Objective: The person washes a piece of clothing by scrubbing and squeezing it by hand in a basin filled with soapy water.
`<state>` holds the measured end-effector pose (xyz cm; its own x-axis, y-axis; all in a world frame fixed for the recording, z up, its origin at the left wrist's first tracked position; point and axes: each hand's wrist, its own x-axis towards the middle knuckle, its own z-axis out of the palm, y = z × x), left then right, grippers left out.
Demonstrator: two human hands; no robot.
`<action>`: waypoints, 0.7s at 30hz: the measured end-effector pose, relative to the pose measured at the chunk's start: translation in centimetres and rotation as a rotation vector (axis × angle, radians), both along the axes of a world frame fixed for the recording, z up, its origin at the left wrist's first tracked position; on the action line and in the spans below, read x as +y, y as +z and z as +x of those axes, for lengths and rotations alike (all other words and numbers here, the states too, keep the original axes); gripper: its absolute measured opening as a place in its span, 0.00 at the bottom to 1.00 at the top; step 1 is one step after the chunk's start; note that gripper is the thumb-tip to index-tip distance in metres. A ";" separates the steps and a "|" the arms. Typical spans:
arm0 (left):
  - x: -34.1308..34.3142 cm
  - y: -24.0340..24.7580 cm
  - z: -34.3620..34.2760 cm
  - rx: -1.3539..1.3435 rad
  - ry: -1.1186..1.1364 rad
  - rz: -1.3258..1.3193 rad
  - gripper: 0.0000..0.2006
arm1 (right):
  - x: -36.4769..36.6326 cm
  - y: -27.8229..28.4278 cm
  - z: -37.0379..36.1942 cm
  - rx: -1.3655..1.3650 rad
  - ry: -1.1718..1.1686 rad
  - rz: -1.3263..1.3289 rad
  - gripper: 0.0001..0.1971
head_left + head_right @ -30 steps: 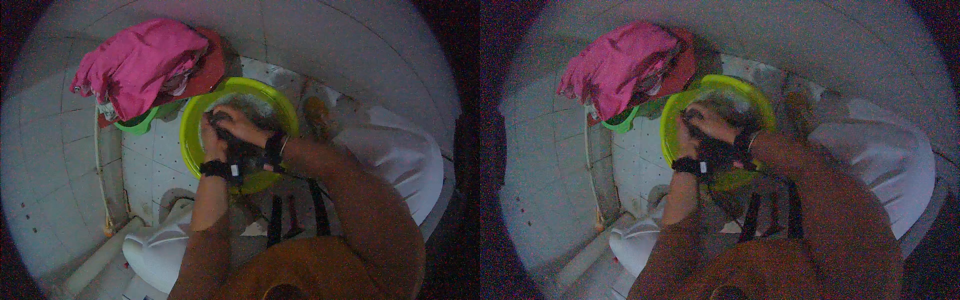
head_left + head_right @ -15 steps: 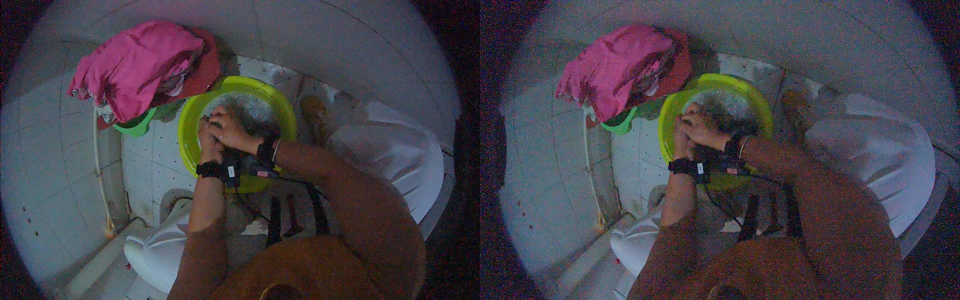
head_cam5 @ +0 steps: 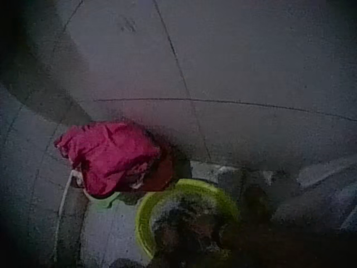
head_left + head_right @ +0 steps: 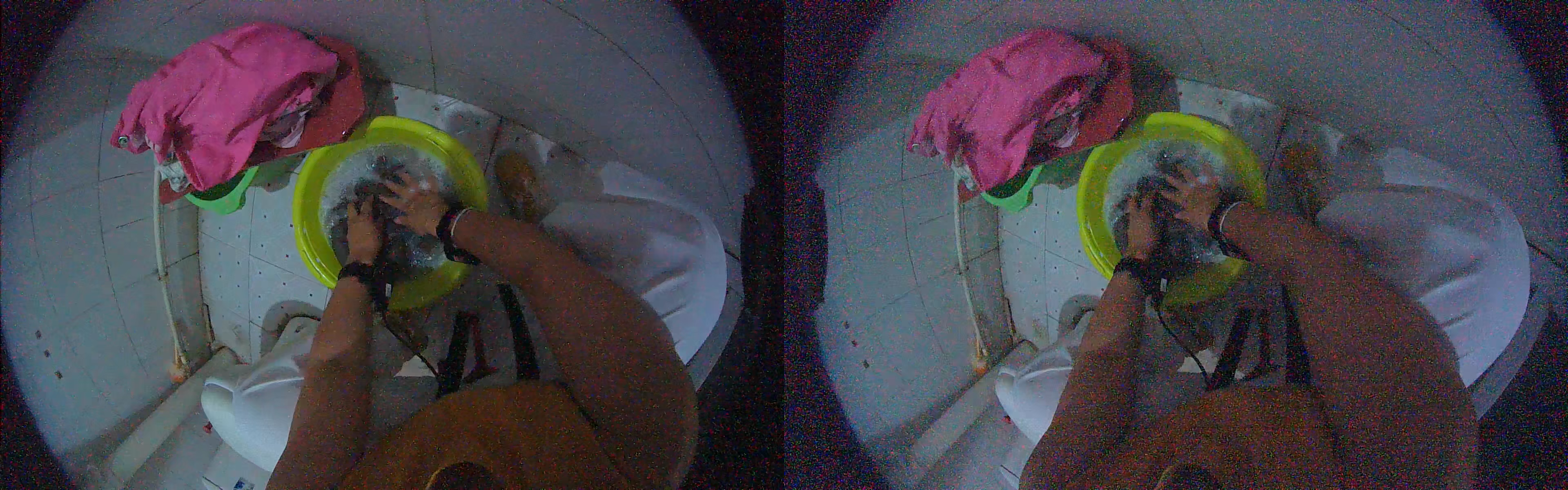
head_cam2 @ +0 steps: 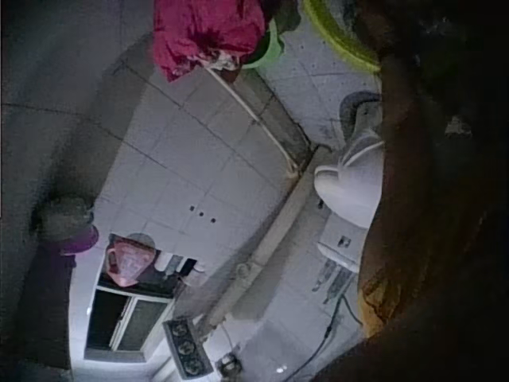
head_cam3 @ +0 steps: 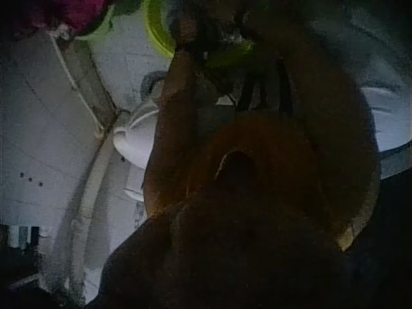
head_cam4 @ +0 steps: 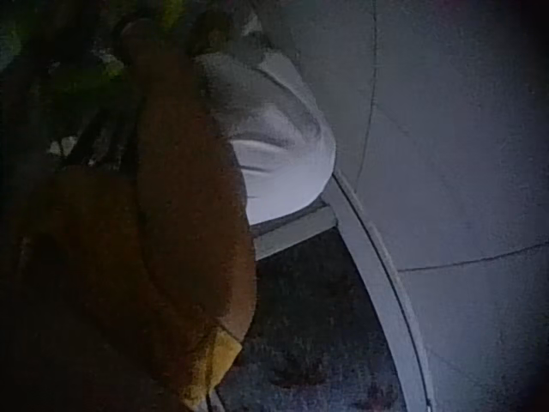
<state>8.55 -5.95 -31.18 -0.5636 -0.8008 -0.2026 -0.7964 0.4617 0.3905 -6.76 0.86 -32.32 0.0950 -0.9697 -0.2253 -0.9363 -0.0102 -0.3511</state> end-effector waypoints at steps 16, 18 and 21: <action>-5.0 10.1 -2.0 1.154 0.639 1.089 0.23 | -3.5 -2.0 -3.7 -0.753 -0.451 -0.271 0.29; -4.8 9.7 -1.2 1.198 0.773 1.055 0.22 | -3.6 -1.7 -3.3 -1.006 -0.471 -0.274 0.25; -4.3 9.2 -0.5 1.107 0.987 1.048 0.18 | -3.8 -0.1 -1.7 -1.373 -0.612 -0.219 0.22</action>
